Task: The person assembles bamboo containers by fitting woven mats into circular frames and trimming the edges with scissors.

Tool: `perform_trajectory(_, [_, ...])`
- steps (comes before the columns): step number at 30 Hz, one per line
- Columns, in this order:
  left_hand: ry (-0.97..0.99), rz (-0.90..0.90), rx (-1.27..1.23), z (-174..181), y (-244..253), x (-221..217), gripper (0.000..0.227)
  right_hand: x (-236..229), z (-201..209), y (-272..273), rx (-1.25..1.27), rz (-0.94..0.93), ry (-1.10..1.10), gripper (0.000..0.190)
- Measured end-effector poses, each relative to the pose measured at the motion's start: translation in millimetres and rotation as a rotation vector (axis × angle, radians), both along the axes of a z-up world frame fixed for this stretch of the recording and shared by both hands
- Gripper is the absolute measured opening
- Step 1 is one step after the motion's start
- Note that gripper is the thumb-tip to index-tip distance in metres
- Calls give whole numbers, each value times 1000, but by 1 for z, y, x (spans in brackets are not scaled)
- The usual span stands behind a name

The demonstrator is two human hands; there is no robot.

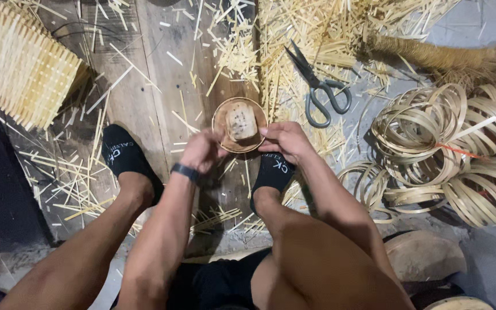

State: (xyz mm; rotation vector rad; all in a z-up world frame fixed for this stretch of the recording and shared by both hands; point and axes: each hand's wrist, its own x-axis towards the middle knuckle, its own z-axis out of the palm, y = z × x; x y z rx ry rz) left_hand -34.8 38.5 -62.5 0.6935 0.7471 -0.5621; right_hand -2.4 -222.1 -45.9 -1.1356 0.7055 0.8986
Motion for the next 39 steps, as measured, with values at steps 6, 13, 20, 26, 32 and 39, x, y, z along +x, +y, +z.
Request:
perform_trajectory(6, [80,-91,385,-16,-15,-24,23,-8,-15,21,-252,124,-119,15])
perform_trajectory(13, [-106,-228,742,-7,-9,-17,22,-11,-12,14,-398,387,-343,37])
perform_trajectory(20, [-824,-131,811,65,-35,14,33,-15,50,35,-322,313,-416,44])
perform_trajectory(26, [-791,-391,1128,64,-29,36,42,-17,42,41,-284,208,-436,43])
perform_trajectory(32, [-657,-694,1093,16,46,68,26,-27,11,-5,10,115,-504,32])
perform_trajectory(39, [-512,-241,1313,107,87,194,37,-27,9,-19,-15,-45,-514,25])
